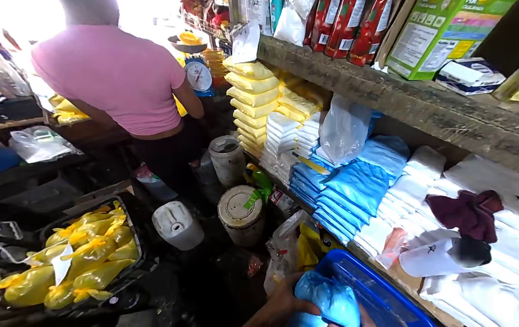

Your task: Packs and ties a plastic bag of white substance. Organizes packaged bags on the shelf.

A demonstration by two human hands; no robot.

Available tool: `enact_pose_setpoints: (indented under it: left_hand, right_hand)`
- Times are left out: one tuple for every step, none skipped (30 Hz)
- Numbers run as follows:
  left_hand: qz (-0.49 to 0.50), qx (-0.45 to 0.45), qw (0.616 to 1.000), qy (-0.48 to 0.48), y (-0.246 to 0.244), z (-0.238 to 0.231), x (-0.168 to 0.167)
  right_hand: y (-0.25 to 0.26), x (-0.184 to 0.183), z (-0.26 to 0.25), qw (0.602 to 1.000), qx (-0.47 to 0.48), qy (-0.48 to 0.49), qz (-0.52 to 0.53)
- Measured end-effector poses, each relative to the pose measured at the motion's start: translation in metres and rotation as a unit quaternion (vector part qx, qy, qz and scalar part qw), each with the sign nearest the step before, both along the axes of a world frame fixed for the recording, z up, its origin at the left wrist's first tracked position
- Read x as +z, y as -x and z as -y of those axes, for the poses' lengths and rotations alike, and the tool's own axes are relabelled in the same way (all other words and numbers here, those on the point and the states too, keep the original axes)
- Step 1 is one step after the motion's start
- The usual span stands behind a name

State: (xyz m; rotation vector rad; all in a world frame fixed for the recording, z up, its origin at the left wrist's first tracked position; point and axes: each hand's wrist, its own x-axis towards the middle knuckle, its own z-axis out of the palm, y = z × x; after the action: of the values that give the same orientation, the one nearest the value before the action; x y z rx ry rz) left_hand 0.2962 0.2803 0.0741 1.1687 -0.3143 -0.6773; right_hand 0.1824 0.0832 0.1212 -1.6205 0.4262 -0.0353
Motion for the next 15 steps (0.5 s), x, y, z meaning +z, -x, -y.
enact_pose_setpoints:
  left_hand:
    - [0.007,-0.006,1.000,0.008,-0.005,0.006,0.006]
    - [0.016,-0.010,1.000,0.009,-0.011,0.014,0.010]
    - [0.024,-0.011,1.000,0.005,-0.018,0.020,0.015]
    - [0.028,-0.008,1.000,0.006,-0.025,0.027,0.021]
    - [0.032,-0.003,0.999,0.009,-0.032,0.033,0.026]
    - [0.032,0.003,0.999,0.018,-0.040,0.036,0.032]
    - [0.031,0.006,0.999,0.024,-0.047,0.039,0.039]
    - [0.030,0.012,0.999,0.028,-0.054,0.042,0.047]
    - [0.035,0.019,0.999,0.031,-0.061,0.045,0.054]
    - [0.042,0.027,0.998,0.031,-0.067,0.048,0.060]
    - [0.047,0.037,0.998,0.023,-0.071,0.051,0.064]
    - [0.051,0.050,0.997,0.009,-0.073,0.055,0.068]
    - [0.055,0.060,0.997,-0.001,-0.076,0.059,0.071]
    - [0.060,0.064,0.996,-0.011,-0.080,0.063,0.075]
    - [0.067,0.066,0.995,-0.020,-0.084,0.068,0.078]
  right_hand:
    - [-0.005,0.006,0.007,1.000,-0.004,-0.011,0.005]
    - [-0.011,0.011,0.012,1.000,-0.018,-0.018,0.011]
    - [-0.018,0.016,0.016,0.999,-0.036,-0.020,0.017]
    - [-0.024,0.022,0.019,0.998,-0.058,-0.019,0.025]
    - [-0.032,0.027,0.021,0.997,-0.075,-0.015,0.032]
    - [-0.040,0.033,0.022,0.995,-0.088,-0.007,0.037]
    - [-0.049,0.040,0.023,0.994,-0.101,0.004,0.036]
    - [-0.057,0.046,0.024,0.993,-0.113,0.013,0.037]
    - [-0.066,0.051,0.027,0.992,-0.121,0.019,0.044]
    - [-0.074,0.055,0.031,0.991,-0.120,0.022,0.054]
    - [-0.081,0.057,0.035,0.991,-0.113,0.022,0.064]
    - [-0.086,0.059,0.041,0.992,-0.097,0.021,0.072]
    - [-0.090,0.062,0.048,0.994,-0.072,0.021,0.077]
    - [-0.095,0.067,0.056,0.996,-0.041,0.015,0.082]
    - [-0.099,0.073,0.065,0.996,-0.010,0.003,0.086]
